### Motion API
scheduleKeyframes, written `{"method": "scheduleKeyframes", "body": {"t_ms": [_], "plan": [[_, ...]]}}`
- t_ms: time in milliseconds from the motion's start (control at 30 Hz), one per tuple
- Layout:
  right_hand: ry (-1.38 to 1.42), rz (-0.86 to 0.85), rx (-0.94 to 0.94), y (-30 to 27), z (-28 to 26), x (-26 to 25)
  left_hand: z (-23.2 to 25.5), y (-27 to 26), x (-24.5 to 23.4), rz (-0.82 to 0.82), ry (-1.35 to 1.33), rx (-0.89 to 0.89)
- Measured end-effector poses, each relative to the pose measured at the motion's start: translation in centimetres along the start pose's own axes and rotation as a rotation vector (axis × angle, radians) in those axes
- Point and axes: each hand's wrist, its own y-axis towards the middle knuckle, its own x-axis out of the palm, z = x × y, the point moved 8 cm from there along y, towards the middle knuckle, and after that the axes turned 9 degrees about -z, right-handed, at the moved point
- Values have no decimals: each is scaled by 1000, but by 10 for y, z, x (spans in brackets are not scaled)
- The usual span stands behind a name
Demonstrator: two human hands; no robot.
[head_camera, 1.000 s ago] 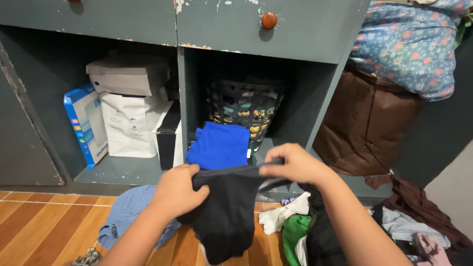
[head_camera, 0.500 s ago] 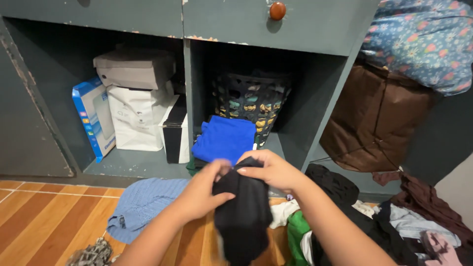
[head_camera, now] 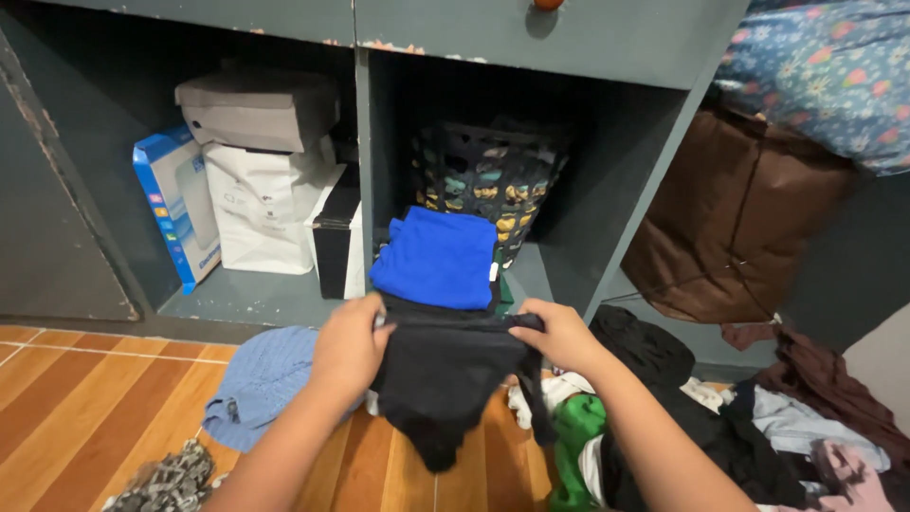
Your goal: Folding various clothing items such as shirts and underwear and placing them in stacks on the floor.
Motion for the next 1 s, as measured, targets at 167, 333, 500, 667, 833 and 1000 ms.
{"method": "scheduleKeyframes", "body": {"t_ms": [167, 333, 500, 667, 833, 1000], "plan": [[-12, 352, -107, -7, -48, -32, 43, -12, -57, 309, -57, 144], [575, 129, -12, -58, -10, 22, 10, -64, -41, 182, -397, 219], [9, -393, -125, -136, 43, 174, -172, -181, 193, -447, -1333, -785], [167, -641, -7, -139, 69, 233, -145, -180, 189, -797, -235, -161], [284, -529, 224, -117, 64, 212, -135, -149, 170, -647, -188, -158], [726, -24, 451, -81, 18, 99, -35, -88, 20, 126, -165, 88]]}}
